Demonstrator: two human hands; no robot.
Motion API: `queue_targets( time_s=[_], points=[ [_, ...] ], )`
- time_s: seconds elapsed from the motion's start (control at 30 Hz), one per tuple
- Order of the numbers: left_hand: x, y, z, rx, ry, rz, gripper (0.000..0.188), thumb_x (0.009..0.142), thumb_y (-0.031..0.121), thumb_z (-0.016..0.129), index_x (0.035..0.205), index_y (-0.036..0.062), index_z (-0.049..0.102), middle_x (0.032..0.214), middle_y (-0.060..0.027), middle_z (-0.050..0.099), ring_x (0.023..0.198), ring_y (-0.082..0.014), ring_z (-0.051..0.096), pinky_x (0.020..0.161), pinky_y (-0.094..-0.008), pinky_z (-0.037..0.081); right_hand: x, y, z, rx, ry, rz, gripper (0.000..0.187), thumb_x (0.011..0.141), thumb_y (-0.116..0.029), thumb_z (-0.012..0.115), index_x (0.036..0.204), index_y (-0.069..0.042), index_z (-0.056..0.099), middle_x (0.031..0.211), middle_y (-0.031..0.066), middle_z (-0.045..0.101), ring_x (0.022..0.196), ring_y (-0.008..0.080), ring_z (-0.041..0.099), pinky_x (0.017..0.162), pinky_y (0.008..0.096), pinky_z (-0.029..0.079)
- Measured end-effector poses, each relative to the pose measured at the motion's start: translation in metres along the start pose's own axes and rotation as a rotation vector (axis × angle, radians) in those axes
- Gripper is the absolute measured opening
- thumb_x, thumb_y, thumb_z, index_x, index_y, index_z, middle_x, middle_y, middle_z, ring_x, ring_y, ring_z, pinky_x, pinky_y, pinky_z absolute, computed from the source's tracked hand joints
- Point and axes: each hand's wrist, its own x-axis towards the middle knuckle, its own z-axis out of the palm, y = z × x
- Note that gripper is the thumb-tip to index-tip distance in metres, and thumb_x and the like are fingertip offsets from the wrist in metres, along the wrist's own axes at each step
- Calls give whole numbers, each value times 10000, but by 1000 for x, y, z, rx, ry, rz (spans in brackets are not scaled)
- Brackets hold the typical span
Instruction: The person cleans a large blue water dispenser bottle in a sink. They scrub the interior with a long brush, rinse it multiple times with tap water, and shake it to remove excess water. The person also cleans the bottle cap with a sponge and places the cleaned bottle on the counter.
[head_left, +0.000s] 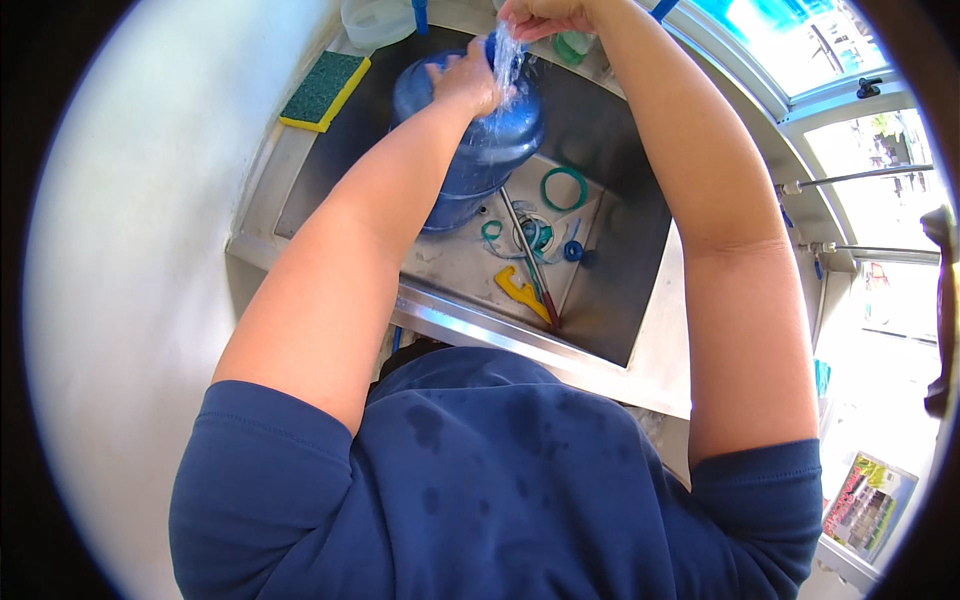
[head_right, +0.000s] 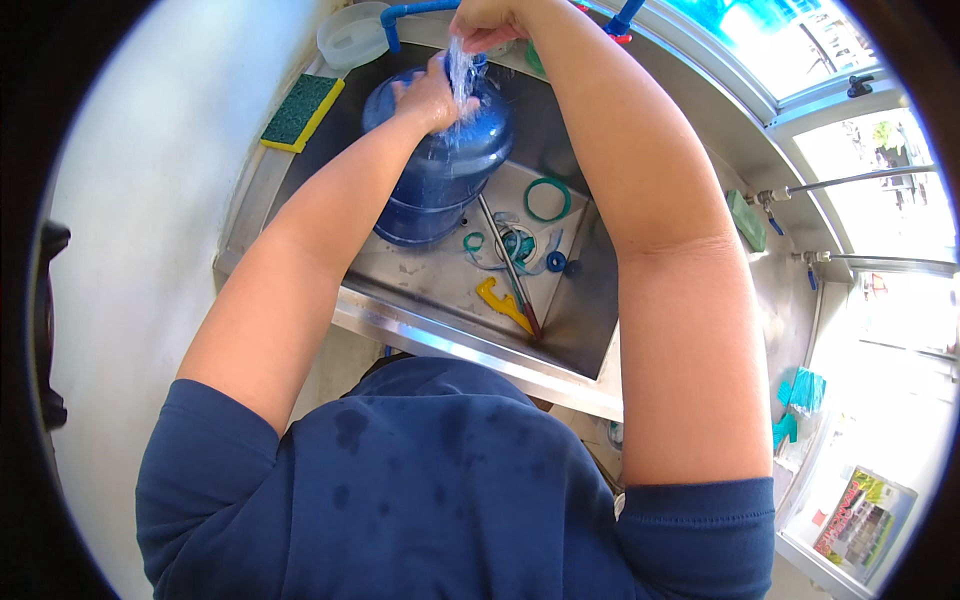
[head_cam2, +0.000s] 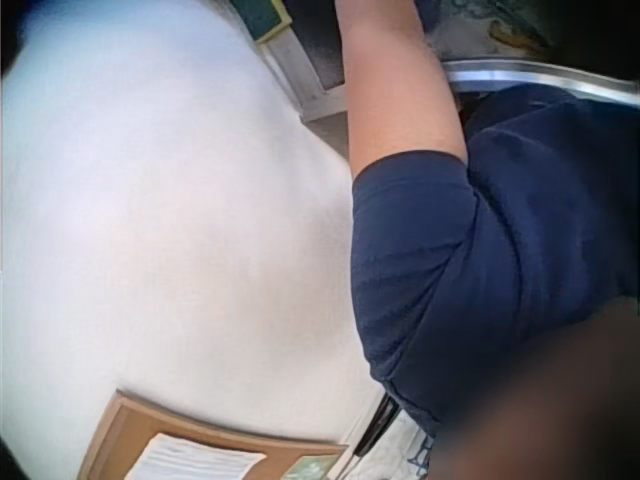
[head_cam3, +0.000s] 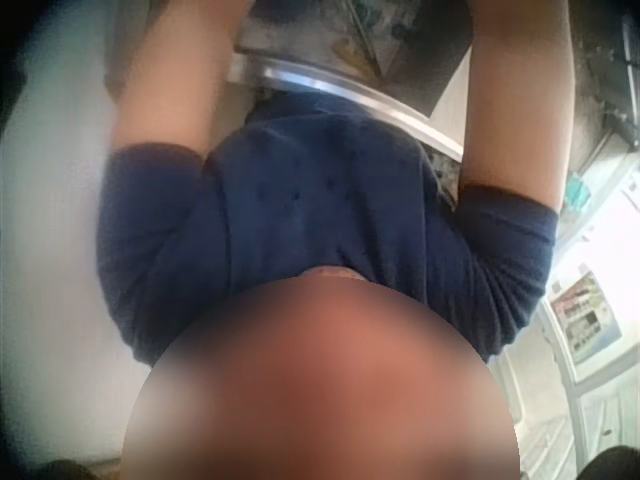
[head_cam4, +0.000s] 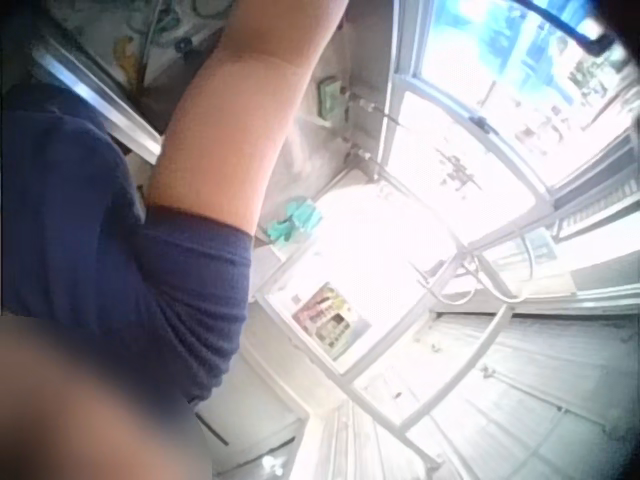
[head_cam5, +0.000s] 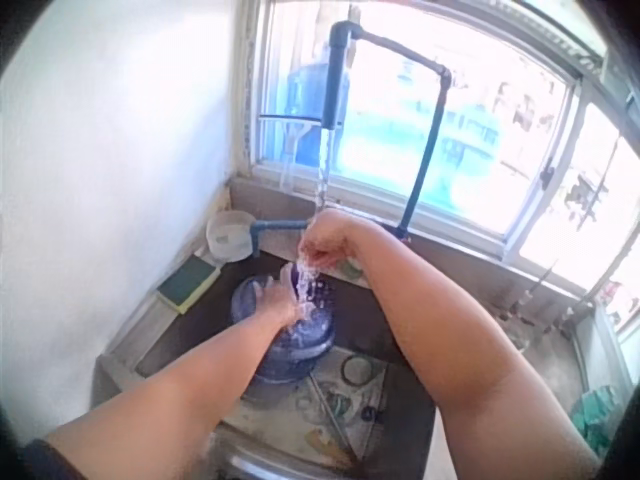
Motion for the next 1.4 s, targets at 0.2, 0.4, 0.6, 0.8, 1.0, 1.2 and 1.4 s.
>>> queue_targets(
  time_s=[0.2, 0.4, 0.6, 0.8, 1.0, 1.2, 1.4],
  points=[
    [2, 4, -7, -13, 288, 340, 900, 759, 534, 754, 1448, 94, 379, 1411, -198, 502, 1255, -364, 524, 1033, -426, 436, 1, -9, -8, 597, 165, 351, 263, 852, -328, 636, 910, -109, 770, 854, 139, 727, 738, 282, 698, 664, 426, 564],
    [7, 6, -9, -233, 157, 283, 916, 726, 525, 781, 1426, 48, 431, 1300, -256, 582, 1218, -391, 555, 1037, -412, 431, -13, -30, -16, 319, 186, 431, 185, 724, -94, 628, 843, -48, 761, 724, 72, 703, 613, 152, 656, 525, 289, 508],
    [-6, 10, -15, -238, 80, 198, 965, 702, 568, 787, 1417, 26, 432, 1268, -281, 595, 1199, -405, 567, 1020, -423, 438, -23, -17, 22, 410, 317, 214, 186, 809, -25, 644, 969, 31, 720, 900, 105, 707, 796, 144, 700, 698, 273, 599],
    [-14, 22, -15, -292, 75, 189, 858, 724, 442, 824, 1362, 4, 456, 1277, -251, 595, 1194, -378, 575, 1016, -407, 449, -69, 8, 58, 1045, 697, 855, 464, 963, -344, 585, 1174, 69, 586, 1055, 197, 688, 869, 256, 716, 729, 346, 609],
    [-16, 21, -9, -329, 89, 182, 823, 732, 431, 821, 1349, 17, 467, 1254, -233, 612, 1161, -363, 598, 1004, -398, 460, -106, 45, 72, 1391, 961, 1142, 844, 967, -676, 323, 1183, 113, 531, 1101, 265, 661, 922, 344, 699, 755, 420, 600],
    [-17, 19, -6, -314, 155, 184, 805, 725, 467, 819, 1326, 45, 489, 1206, -208, 644, 1125, -352, 621, 979, -399, 471, -94, 61, 84, 1558, 1119, 948, 795, 975, -653, 348, 1171, 93, 543, 1073, 268, 669, 895, 349, 706, 732, 427, 604],
    [-18, 18, -7, -336, 158, 169, 773, 740, 447, 817, 1316, 49, 491, 1197, -200, 648, 1117, -347, 623, 975, -400, 473, -82, 54, 90, 1573, 1307, 985, 773, 947, -686, 386, 1067, 56, 569, 980, 236, 686, 816, 325, 712, 676, 415, 603]
  ],
)
